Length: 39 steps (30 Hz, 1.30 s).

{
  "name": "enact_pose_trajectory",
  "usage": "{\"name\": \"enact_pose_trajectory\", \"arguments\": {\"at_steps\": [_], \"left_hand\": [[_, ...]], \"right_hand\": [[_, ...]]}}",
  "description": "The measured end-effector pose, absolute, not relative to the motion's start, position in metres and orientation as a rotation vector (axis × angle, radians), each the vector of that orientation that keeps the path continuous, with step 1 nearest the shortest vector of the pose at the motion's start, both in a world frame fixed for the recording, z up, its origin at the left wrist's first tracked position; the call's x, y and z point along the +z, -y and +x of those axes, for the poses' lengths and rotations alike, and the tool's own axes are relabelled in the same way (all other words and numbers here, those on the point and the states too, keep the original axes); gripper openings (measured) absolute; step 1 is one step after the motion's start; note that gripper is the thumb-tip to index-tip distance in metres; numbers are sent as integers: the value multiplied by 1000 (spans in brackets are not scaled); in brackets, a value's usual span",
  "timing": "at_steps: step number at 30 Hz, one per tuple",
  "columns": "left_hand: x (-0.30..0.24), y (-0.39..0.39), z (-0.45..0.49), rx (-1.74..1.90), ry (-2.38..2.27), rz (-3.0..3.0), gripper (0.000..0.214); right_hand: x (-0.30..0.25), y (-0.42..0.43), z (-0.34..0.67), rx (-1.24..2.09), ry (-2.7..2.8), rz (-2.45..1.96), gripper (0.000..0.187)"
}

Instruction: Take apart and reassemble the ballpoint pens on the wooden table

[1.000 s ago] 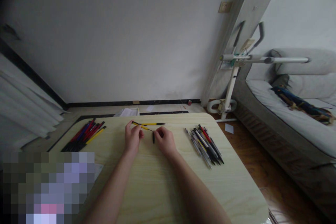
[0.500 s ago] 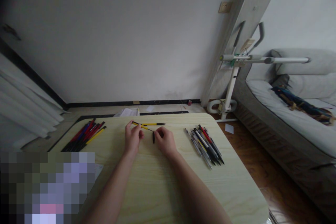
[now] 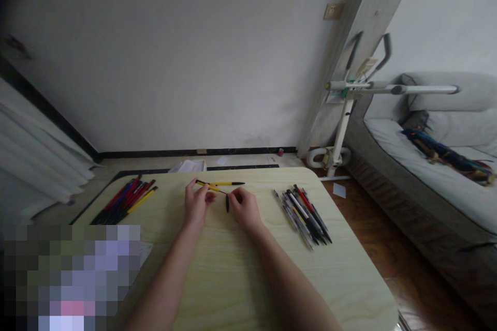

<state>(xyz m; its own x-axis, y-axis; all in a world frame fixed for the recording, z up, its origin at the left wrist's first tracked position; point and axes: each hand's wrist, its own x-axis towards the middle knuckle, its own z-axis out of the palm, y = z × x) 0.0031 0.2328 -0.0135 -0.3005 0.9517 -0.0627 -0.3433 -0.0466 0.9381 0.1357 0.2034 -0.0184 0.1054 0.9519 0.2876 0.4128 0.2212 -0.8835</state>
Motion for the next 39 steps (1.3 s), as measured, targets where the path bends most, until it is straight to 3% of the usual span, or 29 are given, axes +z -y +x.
{"name": "enact_pose_trajectory", "arguments": {"at_steps": [39], "left_hand": [[-13,-231,3,1583,-1176,854,70]], "right_hand": [[-18,-203,135,654,1495,-1380,27]]}}
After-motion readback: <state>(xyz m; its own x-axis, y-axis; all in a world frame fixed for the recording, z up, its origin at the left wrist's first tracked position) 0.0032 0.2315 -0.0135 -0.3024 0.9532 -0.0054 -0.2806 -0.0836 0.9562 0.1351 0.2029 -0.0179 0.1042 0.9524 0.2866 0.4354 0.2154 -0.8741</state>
